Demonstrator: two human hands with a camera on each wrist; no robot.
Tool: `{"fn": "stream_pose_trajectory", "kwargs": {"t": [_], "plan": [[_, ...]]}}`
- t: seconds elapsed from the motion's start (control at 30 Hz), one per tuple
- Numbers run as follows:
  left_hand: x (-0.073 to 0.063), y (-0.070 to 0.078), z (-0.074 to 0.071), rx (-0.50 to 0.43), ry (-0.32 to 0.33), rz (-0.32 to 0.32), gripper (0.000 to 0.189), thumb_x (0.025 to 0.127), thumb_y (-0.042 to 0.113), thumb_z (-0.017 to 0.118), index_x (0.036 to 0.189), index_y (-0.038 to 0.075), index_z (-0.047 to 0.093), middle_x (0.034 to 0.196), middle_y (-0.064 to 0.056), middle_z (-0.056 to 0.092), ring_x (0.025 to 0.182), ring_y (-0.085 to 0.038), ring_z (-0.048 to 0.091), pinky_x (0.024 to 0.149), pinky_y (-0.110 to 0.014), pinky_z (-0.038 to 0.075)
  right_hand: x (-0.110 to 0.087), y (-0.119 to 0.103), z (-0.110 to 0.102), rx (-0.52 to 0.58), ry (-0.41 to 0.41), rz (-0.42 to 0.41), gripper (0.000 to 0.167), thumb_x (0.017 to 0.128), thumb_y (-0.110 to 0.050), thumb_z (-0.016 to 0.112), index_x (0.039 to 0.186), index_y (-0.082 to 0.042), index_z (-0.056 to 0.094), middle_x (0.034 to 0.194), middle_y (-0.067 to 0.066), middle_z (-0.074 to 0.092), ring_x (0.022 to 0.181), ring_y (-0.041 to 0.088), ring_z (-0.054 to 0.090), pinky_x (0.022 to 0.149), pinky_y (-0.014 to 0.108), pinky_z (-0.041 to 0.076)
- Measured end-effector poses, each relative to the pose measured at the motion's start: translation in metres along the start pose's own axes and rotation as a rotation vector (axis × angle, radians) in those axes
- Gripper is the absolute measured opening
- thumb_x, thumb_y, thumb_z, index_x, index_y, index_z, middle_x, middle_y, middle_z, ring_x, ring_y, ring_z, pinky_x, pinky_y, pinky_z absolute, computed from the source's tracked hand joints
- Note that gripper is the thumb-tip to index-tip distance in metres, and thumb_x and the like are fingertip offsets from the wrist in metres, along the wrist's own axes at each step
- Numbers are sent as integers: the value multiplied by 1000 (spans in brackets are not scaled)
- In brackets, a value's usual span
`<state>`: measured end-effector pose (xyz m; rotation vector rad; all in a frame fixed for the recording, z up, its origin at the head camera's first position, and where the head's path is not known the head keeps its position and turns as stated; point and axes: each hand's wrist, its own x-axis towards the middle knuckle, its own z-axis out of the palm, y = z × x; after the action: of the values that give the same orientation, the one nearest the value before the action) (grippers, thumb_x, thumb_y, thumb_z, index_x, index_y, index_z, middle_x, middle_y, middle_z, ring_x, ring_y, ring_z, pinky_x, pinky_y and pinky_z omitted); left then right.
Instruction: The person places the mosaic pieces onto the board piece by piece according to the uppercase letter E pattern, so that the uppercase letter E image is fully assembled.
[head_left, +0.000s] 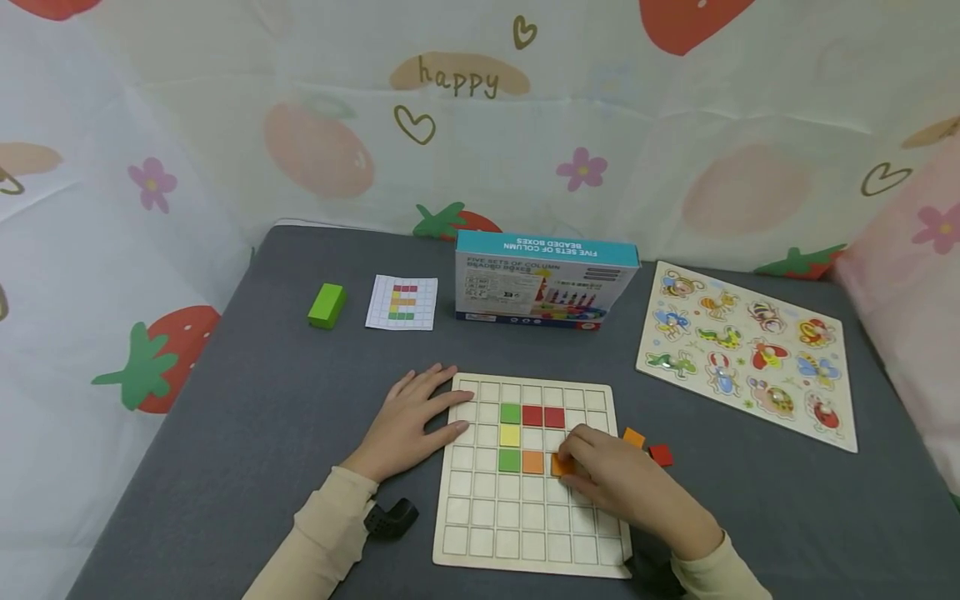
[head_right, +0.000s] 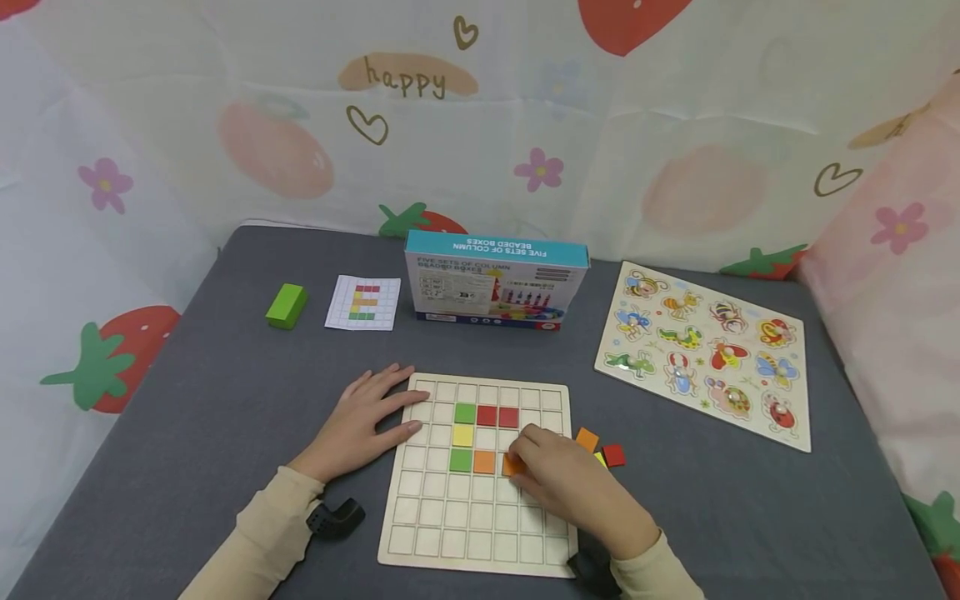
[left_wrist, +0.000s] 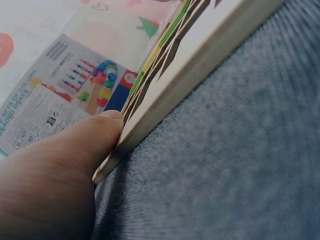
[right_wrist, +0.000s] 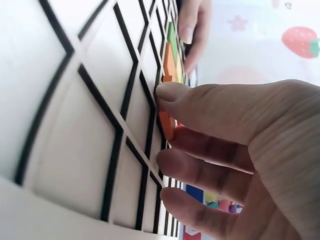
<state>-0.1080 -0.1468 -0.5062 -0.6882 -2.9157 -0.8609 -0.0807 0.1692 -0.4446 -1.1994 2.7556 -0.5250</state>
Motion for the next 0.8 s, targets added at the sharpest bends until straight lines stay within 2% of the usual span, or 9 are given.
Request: {"fn": "stream_pose_trajectory", "kwargs": {"t": [0.2,0.5,0.8], "plan": [[1,0,-1,-3,-4,1,48,92,52,57,136,32,55,153,0,36,145,-20,24,120,-48,12,2,0,5,-20,14,-6,20,83,-22,76,99,-16,65,97,-7,60,80,2,58,67,17,53],[1,-1,-2,3,4,5,48,92,52,57,136,32,55,153,-1,37,145,-21,24,120,-48,12,8,0,6,-26,-7,2,20,84,-24,75,100,-17,65,99,-7,60,83,3,57,72,20,54],[1,-1,-2,1,3,7,48,92,51,57,136,31,55,153,-1,37,145,-22,24,120,-49,12,10,0,6,-23,7,-23,20,83,-23,76,99,-16,65,97,-6,59,81,3,56,70,20,54]]}}
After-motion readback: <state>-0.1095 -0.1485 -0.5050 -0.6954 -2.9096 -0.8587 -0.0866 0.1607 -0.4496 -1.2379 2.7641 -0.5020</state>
